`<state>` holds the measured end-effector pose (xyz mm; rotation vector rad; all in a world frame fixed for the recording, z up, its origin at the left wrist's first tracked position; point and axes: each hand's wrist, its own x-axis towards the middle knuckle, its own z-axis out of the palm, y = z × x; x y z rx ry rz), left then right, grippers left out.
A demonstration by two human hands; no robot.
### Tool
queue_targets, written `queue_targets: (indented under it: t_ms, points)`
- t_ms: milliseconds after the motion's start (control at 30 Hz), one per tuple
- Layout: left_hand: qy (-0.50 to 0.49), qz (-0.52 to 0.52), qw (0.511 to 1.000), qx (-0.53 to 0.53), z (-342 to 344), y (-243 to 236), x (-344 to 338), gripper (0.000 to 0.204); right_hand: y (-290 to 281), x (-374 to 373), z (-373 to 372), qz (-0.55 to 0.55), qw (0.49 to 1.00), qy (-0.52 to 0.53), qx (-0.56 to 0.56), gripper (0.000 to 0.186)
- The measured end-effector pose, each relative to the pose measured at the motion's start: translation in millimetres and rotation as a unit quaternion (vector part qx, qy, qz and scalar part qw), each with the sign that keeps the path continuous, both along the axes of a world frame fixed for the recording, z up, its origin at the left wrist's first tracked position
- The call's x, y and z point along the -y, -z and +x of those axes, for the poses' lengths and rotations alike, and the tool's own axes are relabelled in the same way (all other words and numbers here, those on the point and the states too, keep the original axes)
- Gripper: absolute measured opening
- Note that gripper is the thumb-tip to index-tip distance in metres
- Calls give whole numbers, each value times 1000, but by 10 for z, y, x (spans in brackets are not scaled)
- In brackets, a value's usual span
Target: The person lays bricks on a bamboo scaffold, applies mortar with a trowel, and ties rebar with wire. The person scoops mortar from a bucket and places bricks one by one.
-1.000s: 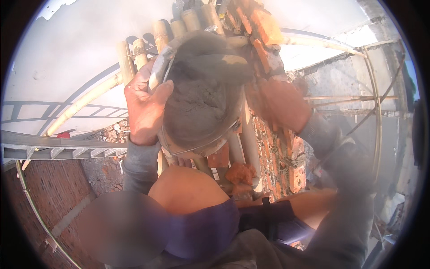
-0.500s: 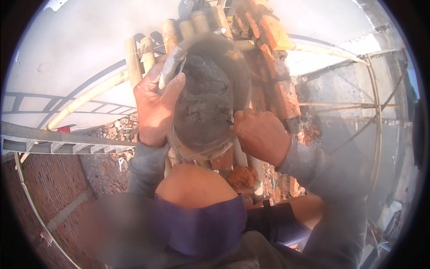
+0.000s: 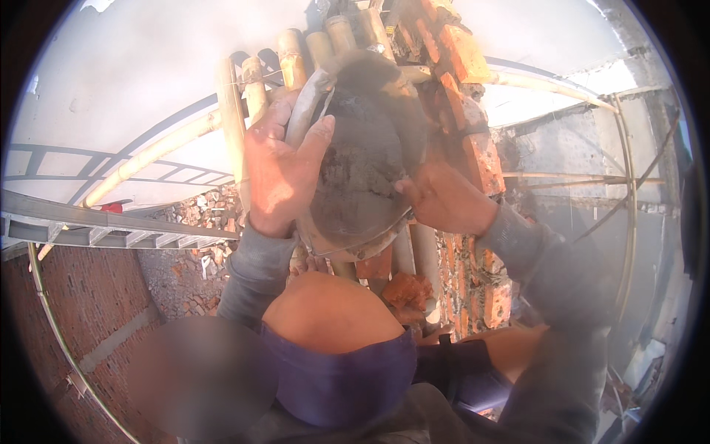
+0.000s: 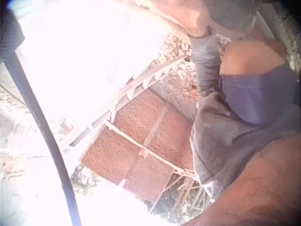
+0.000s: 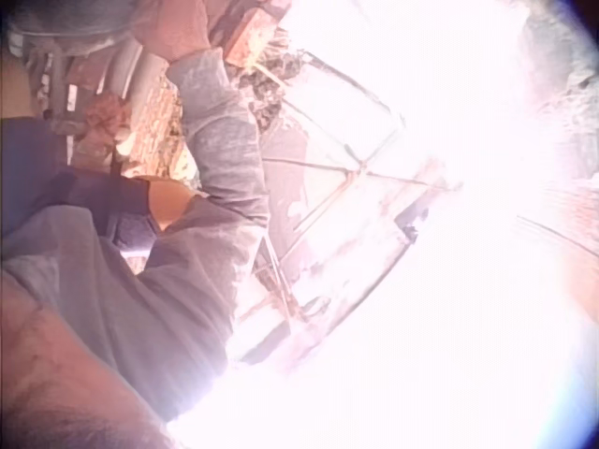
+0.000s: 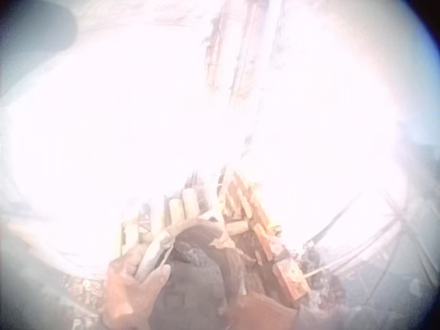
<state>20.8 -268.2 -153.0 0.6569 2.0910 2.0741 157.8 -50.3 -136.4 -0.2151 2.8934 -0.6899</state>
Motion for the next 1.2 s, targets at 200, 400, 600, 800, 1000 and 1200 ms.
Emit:
queue_targets:
  t_ms: [200, 400, 600, 800, 1000, 1200]
  points:
    - [-19, 87, 995, 32, 23, 47, 118, 41, -160, -13, 172, -306, 892, 126, 307, 53]
    - [-25, 103, 991, 86, 36, -15, 36, 44, -195, 272, 132, -413, 764, 218, 445, 51]
    - [-42, 100, 990, 86, 3, 202, 452, 47, -409, 85, 374, -450, 780, 216, 377, 49]
    - [-98, 36, 987, 122, -221, 713, 1087, 42, -1176, -440, 829, -366, 899, 134, 201, 46]
    - [-79, 39, 985, 146, -337, 983, 1293, 44, -1959, -1030, 1707, -440, 768, 453, 104, 43]
    - [-108, -12, 984, 140, -371, 989, 1312, 52, -1609, -1807, 2061, -406, 778, 479, -16, 28]
